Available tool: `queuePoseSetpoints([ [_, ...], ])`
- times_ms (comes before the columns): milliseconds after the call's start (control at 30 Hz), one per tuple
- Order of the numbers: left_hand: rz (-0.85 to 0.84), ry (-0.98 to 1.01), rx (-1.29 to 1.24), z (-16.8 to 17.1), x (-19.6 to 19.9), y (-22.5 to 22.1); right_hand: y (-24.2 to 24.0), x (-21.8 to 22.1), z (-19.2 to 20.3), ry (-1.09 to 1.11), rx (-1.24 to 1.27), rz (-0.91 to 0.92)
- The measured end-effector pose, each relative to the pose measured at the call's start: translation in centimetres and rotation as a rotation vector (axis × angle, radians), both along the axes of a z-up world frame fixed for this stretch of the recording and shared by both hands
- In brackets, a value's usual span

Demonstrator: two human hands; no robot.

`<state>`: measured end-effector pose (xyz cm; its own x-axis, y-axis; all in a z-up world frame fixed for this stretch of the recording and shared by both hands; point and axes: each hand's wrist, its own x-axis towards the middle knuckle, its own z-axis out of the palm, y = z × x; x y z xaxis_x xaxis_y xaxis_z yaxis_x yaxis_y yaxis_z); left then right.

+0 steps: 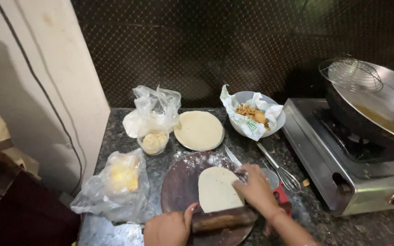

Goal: Rolling out small circles of dough and placing them in a container.

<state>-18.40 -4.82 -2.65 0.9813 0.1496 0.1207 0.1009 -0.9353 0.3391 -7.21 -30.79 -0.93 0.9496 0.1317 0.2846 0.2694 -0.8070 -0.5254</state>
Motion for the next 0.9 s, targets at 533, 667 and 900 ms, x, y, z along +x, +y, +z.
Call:
queuePoseSetpoints([
  [533, -0.104, 0.167, -0.052, 1.3, -1.7, -0.6, 0.9, -2.0, 8.0, 0.349, 0.735, 0.011],
  [667, -0.122, 0.341, -0.046, 1.2, -0.5, -0.6, -2.7, -4.0, 6.0, 0.522, 0.193, -0.176],
  [900, 0.142, 0.145, -0.096, 0.9, 5.0, 0.4, -3.4, -2.7, 0.8, 0.291, -0.276, -0.176],
])
